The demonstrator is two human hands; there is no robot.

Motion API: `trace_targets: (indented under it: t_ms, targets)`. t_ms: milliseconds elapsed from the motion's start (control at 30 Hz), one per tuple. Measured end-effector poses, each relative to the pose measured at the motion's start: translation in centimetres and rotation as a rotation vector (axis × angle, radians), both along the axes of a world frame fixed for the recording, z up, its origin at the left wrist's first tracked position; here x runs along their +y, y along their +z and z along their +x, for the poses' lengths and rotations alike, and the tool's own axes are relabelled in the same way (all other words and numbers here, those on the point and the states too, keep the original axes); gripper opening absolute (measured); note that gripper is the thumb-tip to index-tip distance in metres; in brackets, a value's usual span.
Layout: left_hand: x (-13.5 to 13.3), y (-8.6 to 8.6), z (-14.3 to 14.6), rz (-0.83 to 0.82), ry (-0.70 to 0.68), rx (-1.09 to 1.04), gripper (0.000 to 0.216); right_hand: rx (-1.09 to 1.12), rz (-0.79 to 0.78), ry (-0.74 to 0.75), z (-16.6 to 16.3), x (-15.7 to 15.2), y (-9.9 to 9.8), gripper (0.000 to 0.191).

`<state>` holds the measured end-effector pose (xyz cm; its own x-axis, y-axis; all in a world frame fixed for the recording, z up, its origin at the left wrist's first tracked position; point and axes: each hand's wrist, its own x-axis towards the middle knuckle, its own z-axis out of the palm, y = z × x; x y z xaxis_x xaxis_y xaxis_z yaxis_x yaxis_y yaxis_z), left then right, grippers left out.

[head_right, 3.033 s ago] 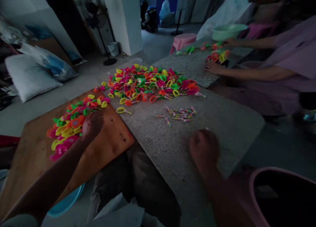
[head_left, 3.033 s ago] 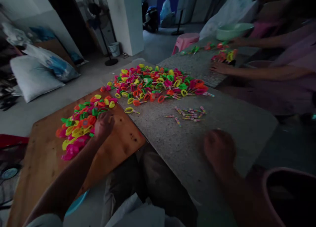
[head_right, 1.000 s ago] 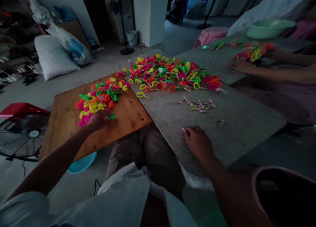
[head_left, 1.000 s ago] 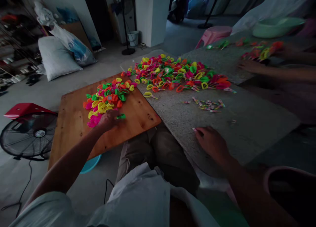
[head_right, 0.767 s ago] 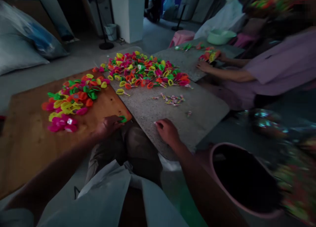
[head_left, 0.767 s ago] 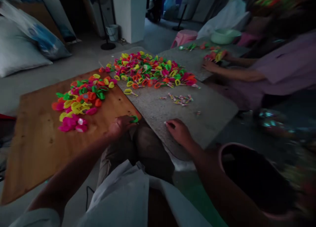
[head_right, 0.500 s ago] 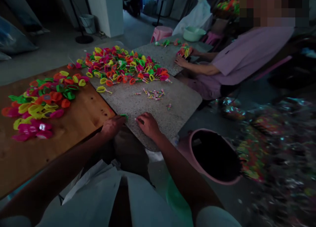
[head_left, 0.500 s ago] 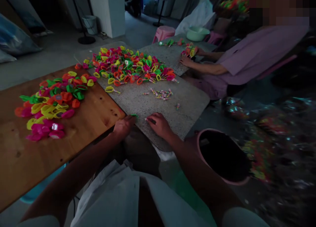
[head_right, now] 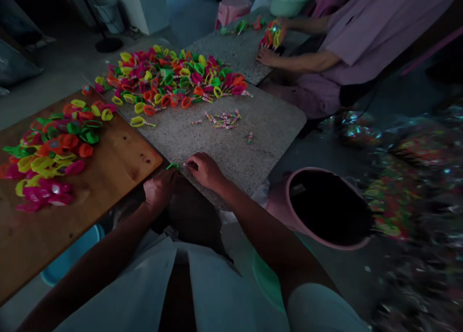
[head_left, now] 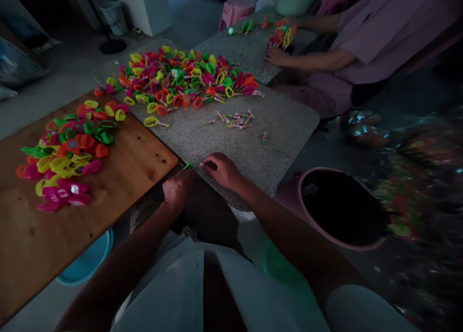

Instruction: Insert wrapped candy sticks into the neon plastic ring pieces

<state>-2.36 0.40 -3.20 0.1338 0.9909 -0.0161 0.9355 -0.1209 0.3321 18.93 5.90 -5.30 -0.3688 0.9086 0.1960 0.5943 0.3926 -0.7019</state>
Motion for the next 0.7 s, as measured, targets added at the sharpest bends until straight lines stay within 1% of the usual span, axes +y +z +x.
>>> trace_targets:
  t_ms: [167,400,500,700]
  targets:
    - [-0.4,0.4,0.5,-0.032,0.025,0.064,0.042,-0.01,0.02,0.087,-0.8,0.0,0.0,0.004]
    - [-0.5,1.7,1.5,-0.141,0.082,0.099,0.035,-0.05,0.049,0.142,-1.1,0.3,-0.1,0.003]
    - [-0.4,1.6,1.5,-0.117,0.074,0.078,0.037,-0.066,0.06,0.18,-1.2,0.6,0.1,0.003]
    - [-0.3,0.6,1.3,-0.078,0.056,0.053,0.038,-0.112,0.051,0.281,-1.0,2.1,0.5,0.007]
